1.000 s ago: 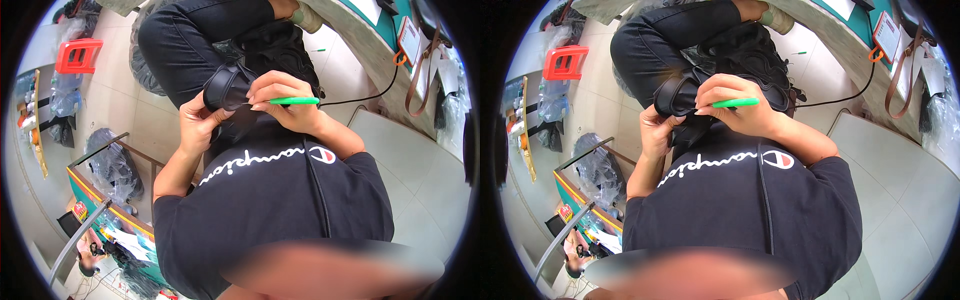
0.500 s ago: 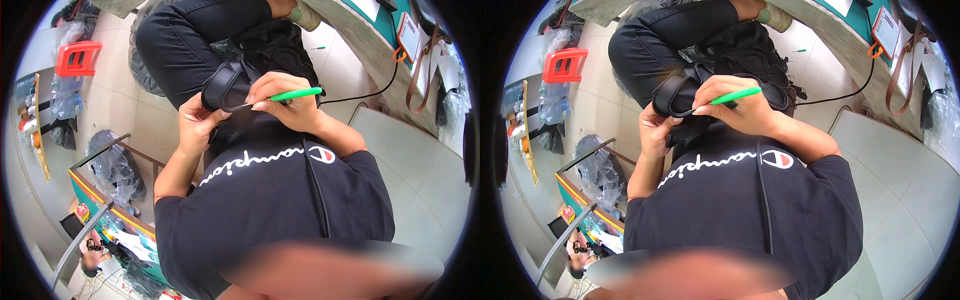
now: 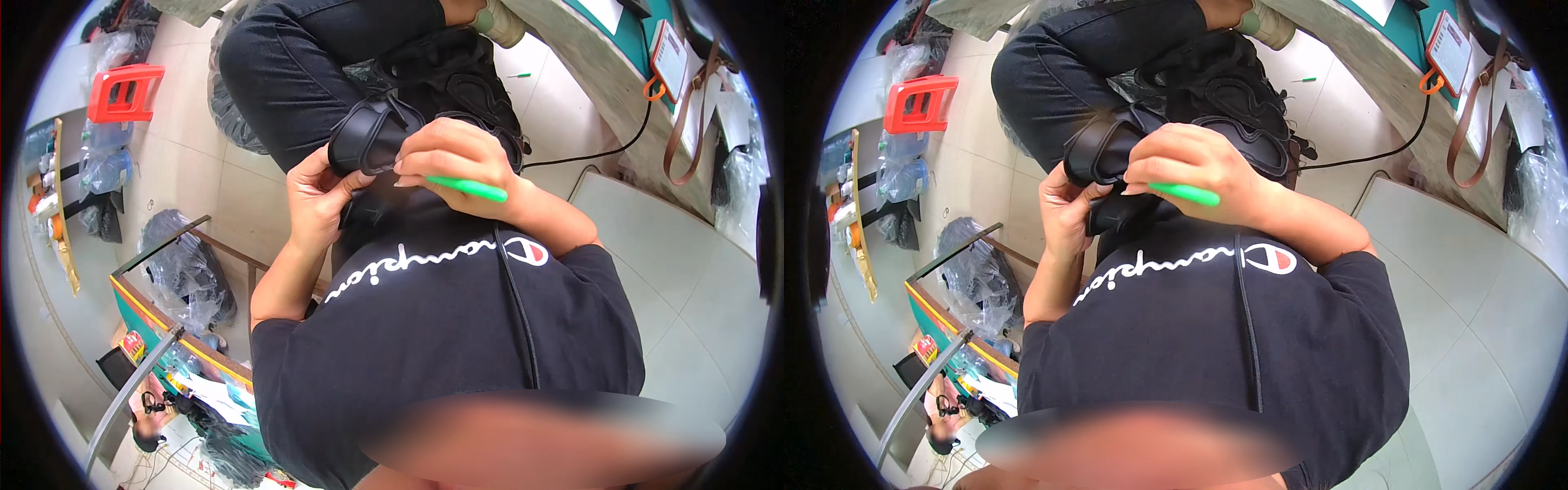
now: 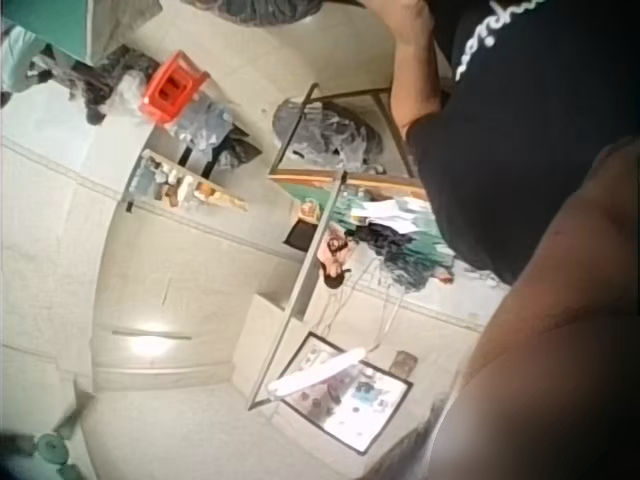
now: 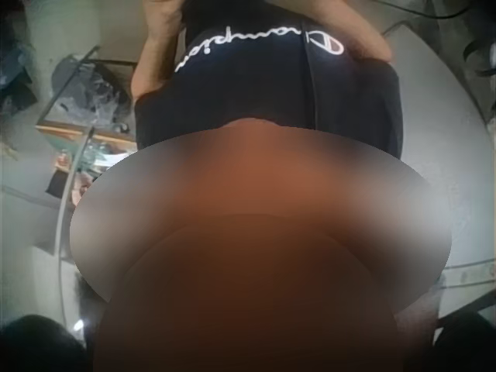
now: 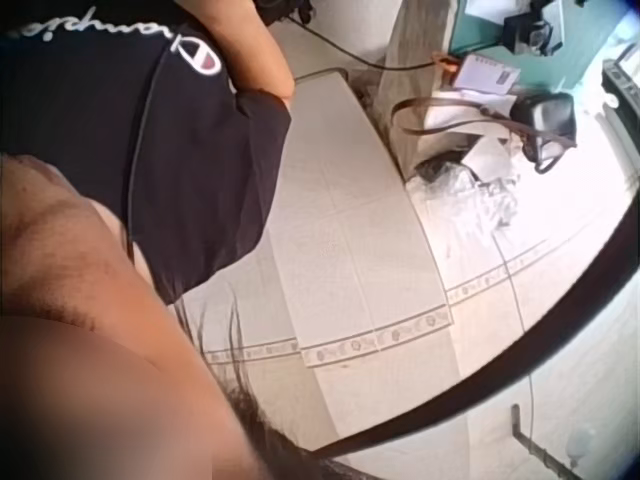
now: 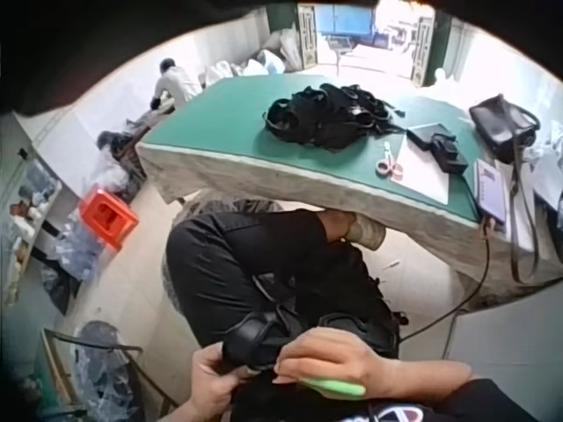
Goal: Cleaning and inspecting a pair of black goggles using a small pick tool.
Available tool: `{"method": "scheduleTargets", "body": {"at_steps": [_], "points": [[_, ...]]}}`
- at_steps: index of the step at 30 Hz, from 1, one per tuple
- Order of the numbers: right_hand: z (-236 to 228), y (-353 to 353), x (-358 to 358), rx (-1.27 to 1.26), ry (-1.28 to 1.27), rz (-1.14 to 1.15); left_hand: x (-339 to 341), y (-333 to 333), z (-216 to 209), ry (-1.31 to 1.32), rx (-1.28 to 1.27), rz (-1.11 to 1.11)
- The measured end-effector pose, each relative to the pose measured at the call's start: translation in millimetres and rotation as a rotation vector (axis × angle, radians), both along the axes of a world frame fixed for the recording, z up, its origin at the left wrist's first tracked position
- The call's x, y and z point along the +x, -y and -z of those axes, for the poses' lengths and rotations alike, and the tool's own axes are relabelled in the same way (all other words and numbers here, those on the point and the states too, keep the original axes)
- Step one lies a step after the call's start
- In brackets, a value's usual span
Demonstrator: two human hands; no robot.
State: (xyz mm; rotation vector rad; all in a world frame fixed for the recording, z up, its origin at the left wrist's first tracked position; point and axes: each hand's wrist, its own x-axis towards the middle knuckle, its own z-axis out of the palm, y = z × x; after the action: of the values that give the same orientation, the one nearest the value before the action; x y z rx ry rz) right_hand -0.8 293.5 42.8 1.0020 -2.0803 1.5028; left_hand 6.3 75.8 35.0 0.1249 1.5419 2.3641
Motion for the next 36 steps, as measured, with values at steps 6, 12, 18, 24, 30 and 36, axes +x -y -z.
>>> {"method": "scheduleTargets", "body": {"at_steps": [6,12,18,24,30,36], "points": [[1.9,-4.5,1.2,0.308,-0.017,0.036,1.9,2.3,5.2,-0.002,0.012,0.014],[4.2,-3.3,-5.4,0.162,-0.160,-0.022,-0.2,-6.9,3.6,0.144,0.048,0.017],[11.0,-3.2,-15.5,0.053,-0.140,0.094,-1.7,-7.7,-1.4,0.059,0.016,0.064],[26.5,-0.2,-11.8,-0.225,0.180,0.179,-7.6,5.7,7.9,0.171,-0.038,0.080],[13.9,4.0,-7.0,-0.059,0.073,0.035,-20.4,14.9,-3.3,0.580,0.300,0.300],[17.2,4.1,-3.7,-0.162,0.060,0.187,-17.0,14.0,5.0,0.430,0.268,0.176]]}}
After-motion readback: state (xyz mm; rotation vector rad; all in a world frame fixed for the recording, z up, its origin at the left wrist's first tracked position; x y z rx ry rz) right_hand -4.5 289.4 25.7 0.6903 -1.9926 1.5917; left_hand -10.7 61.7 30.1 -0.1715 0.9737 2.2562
